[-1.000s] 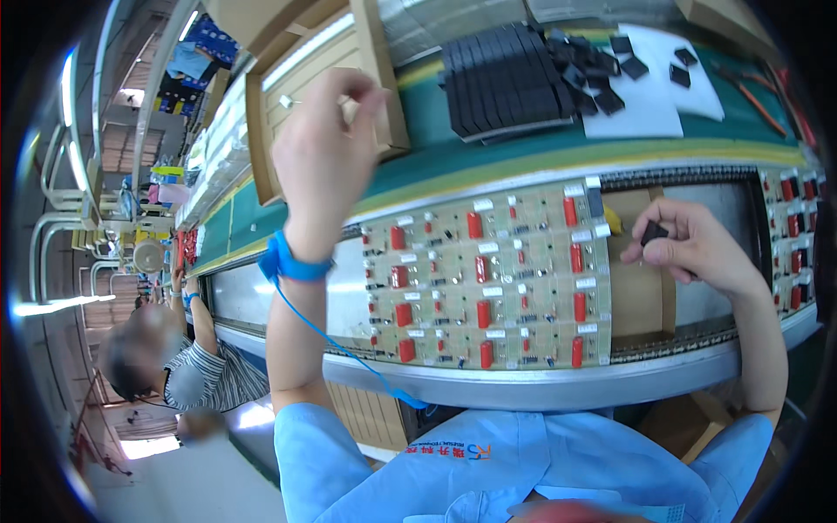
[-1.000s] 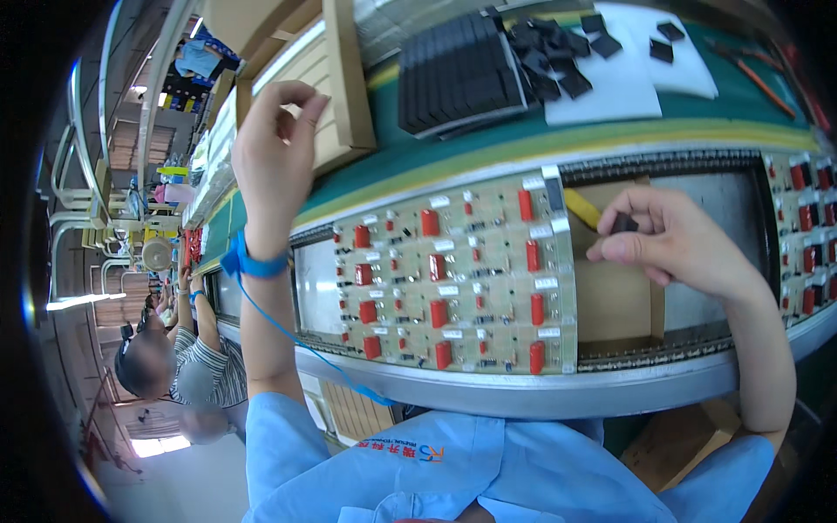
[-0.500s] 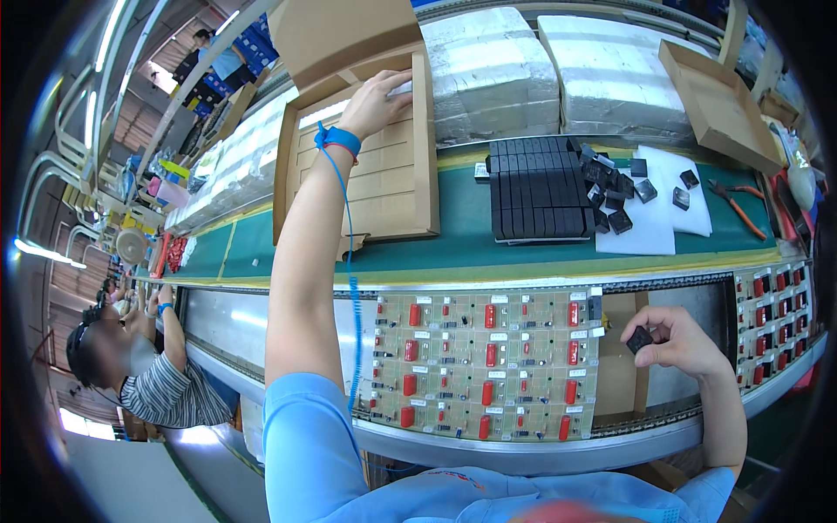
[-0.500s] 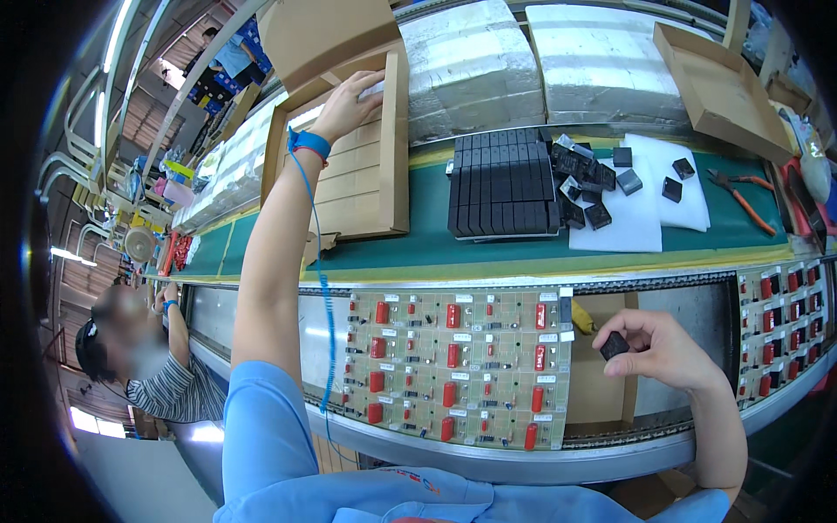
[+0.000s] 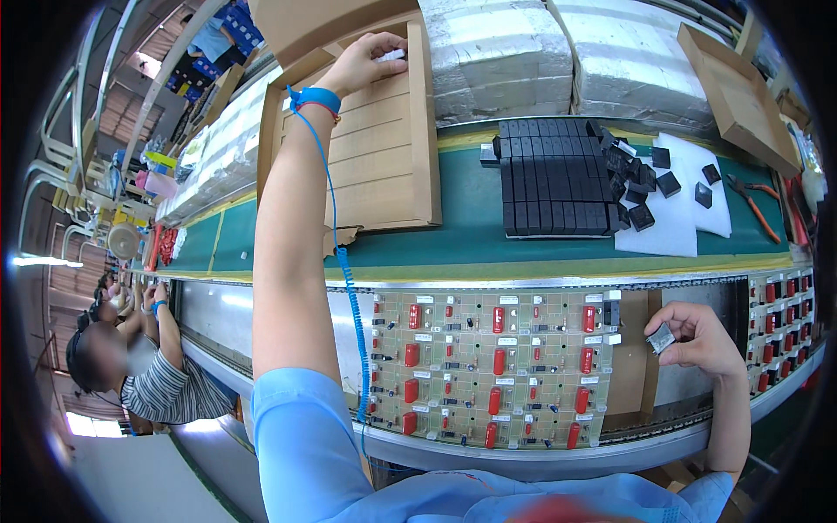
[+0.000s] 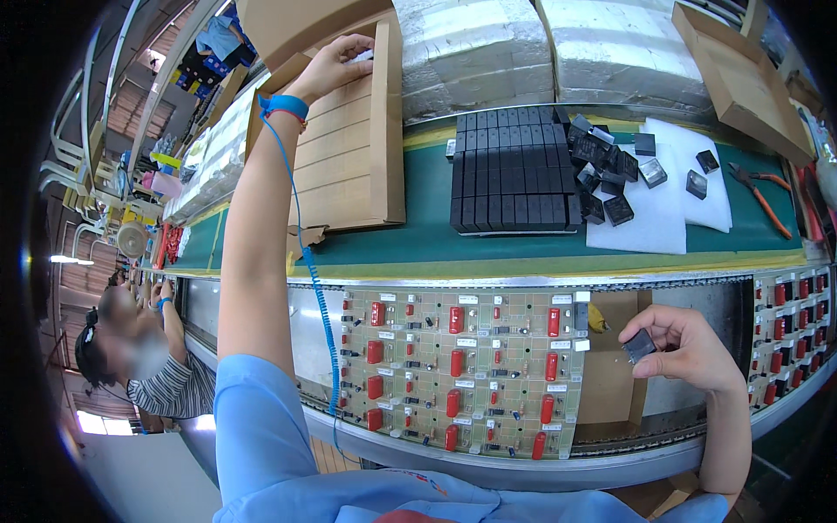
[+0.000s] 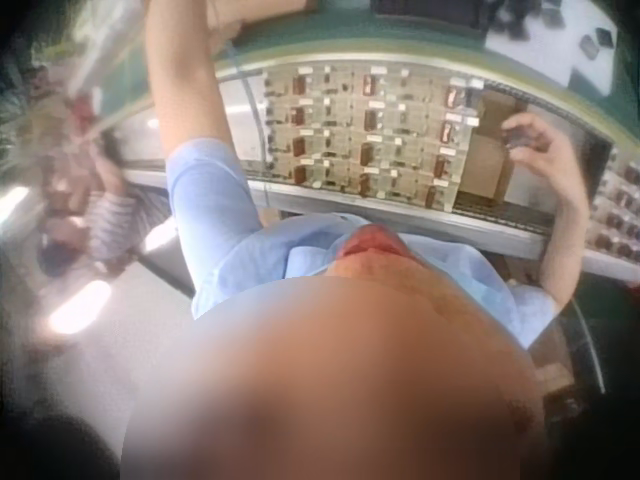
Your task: The person inserts relays and spacers into a printed circuit board by hand, taking the components from a cardboard box and pressing them into place on the board.
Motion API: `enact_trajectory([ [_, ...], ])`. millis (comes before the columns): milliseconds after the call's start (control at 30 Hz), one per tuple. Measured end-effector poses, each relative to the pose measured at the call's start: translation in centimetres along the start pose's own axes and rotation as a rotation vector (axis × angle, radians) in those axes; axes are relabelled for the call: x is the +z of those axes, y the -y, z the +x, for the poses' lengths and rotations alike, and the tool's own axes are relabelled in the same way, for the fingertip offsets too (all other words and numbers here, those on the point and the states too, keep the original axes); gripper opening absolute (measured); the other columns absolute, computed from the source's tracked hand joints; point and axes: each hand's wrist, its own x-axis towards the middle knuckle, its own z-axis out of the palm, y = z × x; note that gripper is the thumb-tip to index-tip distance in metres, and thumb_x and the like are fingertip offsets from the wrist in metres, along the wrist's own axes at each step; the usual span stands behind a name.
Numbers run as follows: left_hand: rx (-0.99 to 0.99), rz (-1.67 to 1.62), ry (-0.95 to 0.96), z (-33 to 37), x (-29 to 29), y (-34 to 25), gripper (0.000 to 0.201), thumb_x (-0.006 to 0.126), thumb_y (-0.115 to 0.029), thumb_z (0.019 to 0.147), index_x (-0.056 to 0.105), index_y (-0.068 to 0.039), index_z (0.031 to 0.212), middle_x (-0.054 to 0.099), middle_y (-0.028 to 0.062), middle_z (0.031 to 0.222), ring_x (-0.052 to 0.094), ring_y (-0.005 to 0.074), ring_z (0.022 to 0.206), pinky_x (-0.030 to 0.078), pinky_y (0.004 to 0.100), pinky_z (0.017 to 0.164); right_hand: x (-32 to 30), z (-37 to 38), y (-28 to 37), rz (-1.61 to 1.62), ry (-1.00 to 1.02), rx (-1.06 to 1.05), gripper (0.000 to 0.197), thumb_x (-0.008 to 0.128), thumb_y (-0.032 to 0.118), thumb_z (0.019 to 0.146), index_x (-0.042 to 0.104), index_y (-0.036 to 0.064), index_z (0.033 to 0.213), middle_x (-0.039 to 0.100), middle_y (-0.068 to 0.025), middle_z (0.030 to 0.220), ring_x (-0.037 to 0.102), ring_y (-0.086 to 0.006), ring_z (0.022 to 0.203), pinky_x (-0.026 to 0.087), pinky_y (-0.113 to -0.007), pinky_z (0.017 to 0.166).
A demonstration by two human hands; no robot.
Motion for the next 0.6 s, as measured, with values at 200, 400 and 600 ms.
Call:
enact_trajectory([
  [200,0.357,0.735,-0.194,0.3,1.2,-0.6,0.027,0.058,-0.022,0.091,0.056,-0.007,0.113,0.057,0.0125,0.109,0.057,0.0318,0.103,0.05,0.0406,0.085,0.0,0.0,0.1,-0.021,-0.01,0.0,0.037,0.083,0.012,0.07,0.064,0.003,0.1,0.056,0.0048,0.073,0.048,0.0006,0.064,0.039,-0.016,0.057],
  [400,0.308,0.783,-0.327,0.7,2.0,-0.3,0.026,0.045,-0.012,0.09,0.05,-0.009,0.116,0.057,0.0137,0.106,0.057,0.032,0.103,0.051,0.0416,0.081,-0.4,0.2,0.0,-0.008,0.001,0.024,0.038,0.083,0.016,0.072,0.063,0.0032,0.101,0.057,0.0057,0.071,0.047,0.0017,0.058,0.033,-0.014,0.047],
  [600,0.079,0.244,-0.711,0.8,3.1,0.7,0.025,0.048,-0.003,0.087,0.053,-0.009,0.111,0.063,0.0139,0.098,0.063,0.0316,0.087,0.051,0.0403,0.077,0.1,0.5,-0.2,-0.007,0.012,0.0,0.038,0.082,0.017,0.072,0.062,0.0045,0.102,0.057,0.0057,0.071,0.045,0.0023,0.054,0.03,-0.014,0.043],
])
